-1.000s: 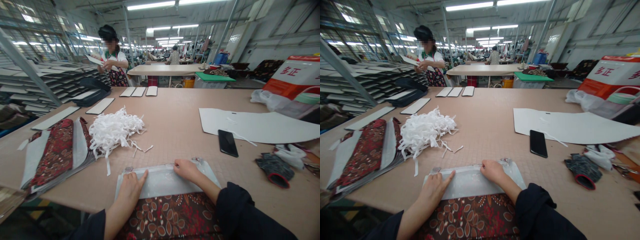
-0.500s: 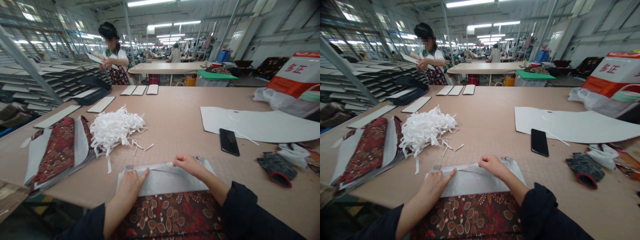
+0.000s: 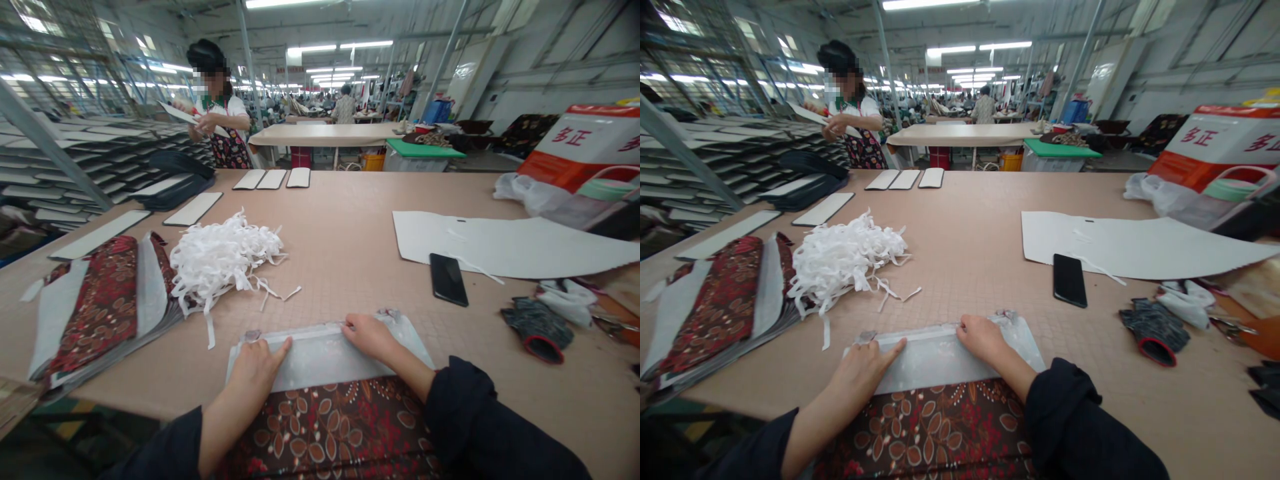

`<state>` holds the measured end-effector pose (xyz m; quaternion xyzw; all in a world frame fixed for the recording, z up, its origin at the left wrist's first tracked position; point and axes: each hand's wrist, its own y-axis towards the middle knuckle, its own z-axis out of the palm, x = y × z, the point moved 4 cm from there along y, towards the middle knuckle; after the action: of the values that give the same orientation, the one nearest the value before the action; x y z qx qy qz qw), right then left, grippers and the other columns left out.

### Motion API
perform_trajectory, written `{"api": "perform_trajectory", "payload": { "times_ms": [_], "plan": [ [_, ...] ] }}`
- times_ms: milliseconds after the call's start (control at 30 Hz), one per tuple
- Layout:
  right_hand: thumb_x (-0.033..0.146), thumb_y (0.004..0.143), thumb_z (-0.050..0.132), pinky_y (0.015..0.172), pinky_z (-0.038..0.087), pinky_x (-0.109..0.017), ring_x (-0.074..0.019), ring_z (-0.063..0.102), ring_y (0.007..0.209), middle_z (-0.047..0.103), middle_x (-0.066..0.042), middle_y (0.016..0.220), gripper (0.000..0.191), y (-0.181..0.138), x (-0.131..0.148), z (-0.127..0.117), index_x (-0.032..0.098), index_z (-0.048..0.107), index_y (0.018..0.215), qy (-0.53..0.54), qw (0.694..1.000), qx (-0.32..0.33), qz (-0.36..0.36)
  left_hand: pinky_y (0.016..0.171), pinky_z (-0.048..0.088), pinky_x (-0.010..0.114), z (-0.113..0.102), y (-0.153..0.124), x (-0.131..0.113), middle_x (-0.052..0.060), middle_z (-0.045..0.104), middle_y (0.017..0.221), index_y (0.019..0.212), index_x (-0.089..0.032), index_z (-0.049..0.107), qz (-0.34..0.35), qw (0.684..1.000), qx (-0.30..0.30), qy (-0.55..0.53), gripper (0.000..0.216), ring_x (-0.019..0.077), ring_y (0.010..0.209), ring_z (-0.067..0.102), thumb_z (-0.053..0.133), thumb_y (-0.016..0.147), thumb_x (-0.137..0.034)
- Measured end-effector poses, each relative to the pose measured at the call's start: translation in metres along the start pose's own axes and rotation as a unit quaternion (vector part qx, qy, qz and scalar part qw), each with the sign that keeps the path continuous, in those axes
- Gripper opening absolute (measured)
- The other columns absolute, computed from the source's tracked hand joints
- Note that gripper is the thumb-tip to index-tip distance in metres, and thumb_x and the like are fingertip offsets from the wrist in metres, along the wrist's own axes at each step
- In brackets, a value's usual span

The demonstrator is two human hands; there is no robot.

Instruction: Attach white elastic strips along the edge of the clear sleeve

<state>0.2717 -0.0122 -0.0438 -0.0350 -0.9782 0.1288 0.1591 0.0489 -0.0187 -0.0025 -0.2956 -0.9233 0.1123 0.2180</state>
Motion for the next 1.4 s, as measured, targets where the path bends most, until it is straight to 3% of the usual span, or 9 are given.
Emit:
{"api": "perform_trajectory", "payload": {
  "times_ms": [133, 200, 333, 500, 700, 800, 967, 1133, 1400],
  "plan": [
    [0.033, 0.081, 0.036, 0.062, 0.039, -0.029, -0.0235, 0.060, 0.082, 0.066, -0.009, 0.087, 0.028, 0.002, 0.002, 0.001, 0.018, 0.060, 0.084, -0.033, 0.999, 0.008, 0.009, 0.063, 0.044, 0.037, 0.000, 0.001, 0.001, 0.011, 0.059, 0.082, 0.127, -0.032, 0.037, -0.006, 1.000, 0.007, -0.015, 0.055, 0.0246, 0.073, 0.059, 0.035, 0.081, -0.001],
    [0.033, 0.082, 0.036, 0.063, 0.040, -0.030, -0.0241, 0.060, 0.083, 0.066, -0.010, 0.087, 0.028, 0.002, 0.005, 0.001, 0.018, 0.060, 0.087, -0.053, 0.998, 0.011, 0.012, 0.067, 0.044, 0.039, -0.005, 0.005, -0.005, 0.012, 0.059, 0.083, 0.123, -0.026, 0.044, -0.006, 1.000, -0.004, -0.019, 0.049, 0.0262, 0.077, 0.058, 0.037, 0.081, -0.002],
    [0.032, 0.084, 0.037, 0.066, 0.041, -0.030, -0.0237, 0.060, 0.083, 0.065, -0.013, 0.089, 0.028, -0.001, 0.014, 0.000, 0.016, 0.059, 0.091, -0.082, 0.996, 0.013, 0.011, 0.073, 0.044, 0.040, -0.024, 0.024, -0.042, 0.013, 0.057, 0.091, 0.104, -0.010, 0.057, 0.040, 0.993, -0.082, -0.075, 0.028, 0.0267, 0.087, 0.053, 0.040, 0.082, -0.007],
    [0.033, 0.083, 0.039, 0.065, 0.040, -0.030, -0.0242, 0.060, 0.082, 0.065, -0.013, 0.087, 0.027, -0.007, -0.007, -0.013, 0.015, 0.059, 0.088, -0.084, 0.996, -0.009, 0.007, 0.074, 0.045, 0.038, -0.031, 0.047, -0.088, 0.011, 0.053, 0.099, 0.110, -0.008, 0.049, 0.105, 0.976, -0.146, -0.125, 0.030, 0.0239, 0.090, 0.049, 0.038, 0.083, -0.009],
    [0.027, 0.080, 0.043, 0.064, 0.035, -0.025, -0.0162, 0.057, 0.077, 0.065, -0.005, 0.082, 0.019, -0.019, -0.085, -0.029, 0.017, 0.058, 0.076, 0.048, 0.998, -0.014, 0.030, 0.075, 0.046, 0.037, -0.020, 0.055, -0.088, 0.011, 0.052, 0.102, 0.112, -0.007, 0.048, 0.106, 0.976, -0.147, -0.121, 0.032, 0.0241, 0.092, 0.048, 0.037, 0.081, -0.005],
    [0.027, 0.081, 0.043, 0.062, 0.034, -0.024, -0.0150, 0.056, 0.074, 0.064, -0.003, 0.079, 0.018, -0.024, -0.108, -0.029, 0.017, 0.057, 0.076, 0.060, 0.995, -0.037, 0.063, 0.073, 0.046, 0.036, -0.022, 0.056, -0.088, 0.012, 0.052, 0.103, 0.109, -0.008, 0.051, 0.102, 0.979, -0.140, -0.111, 0.032, 0.0240, 0.091, 0.048, 0.036, 0.081, -0.003],
    [0.032, 0.083, 0.042, 0.062, 0.032, -0.026, -0.0173, 0.056, 0.076, 0.064, -0.006, 0.081, 0.022, -0.022, -0.113, -0.027, 0.017, 0.057, 0.081, 0.054, 0.992, -0.062, 0.101, 0.068, 0.048, 0.036, -0.032, 0.055, -0.094, 0.012, 0.053, 0.100, 0.106, -0.010, 0.053, 0.107, 0.983, -0.120, -0.084, 0.032, 0.0241, 0.089, 0.050, 0.033, 0.082, -0.004],
    [0.031, 0.082, 0.045, 0.062, 0.032, -0.026, -0.0183, 0.056, 0.077, 0.064, -0.007, 0.081, 0.020, -0.016, -0.112, -0.030, 0.016, 0.058, 0.081, 0.038, 0.992, -0.057, 0.104, 0.065, 0.048, 0.035, -0.044, 0.061, -0.100, 0.013, 0.053, 0.101, 0.130, -0.016, 0.031, 0.108, 0.986, -0.102, -0.072, 0.050, 0.0247, 0.089, 0.051, 0.033, 0.082, -0.004],
    [0.021, 0.078, 0.044, 0.062, 0.034, -0.025, -0.0179, 0.057, 0.079, 0.064, -0.008, 0.084, 0.016, -0.014, -0.110, -0.037, 0.015, 0.058, 0.080, 0.020, 0.995, -0.043, 0.093, 0.065, 0.048, 0.035, -0.057, 0.065, -0.109, 0.012, 0.054, 0.101, 0.129, -0.024, 0.035, 0.090, 0.992, -0.054, -0.066, 0.048, 0.0255, 0.089, 0.053, 0.036, 0.083, -0.007]
  ]
}}
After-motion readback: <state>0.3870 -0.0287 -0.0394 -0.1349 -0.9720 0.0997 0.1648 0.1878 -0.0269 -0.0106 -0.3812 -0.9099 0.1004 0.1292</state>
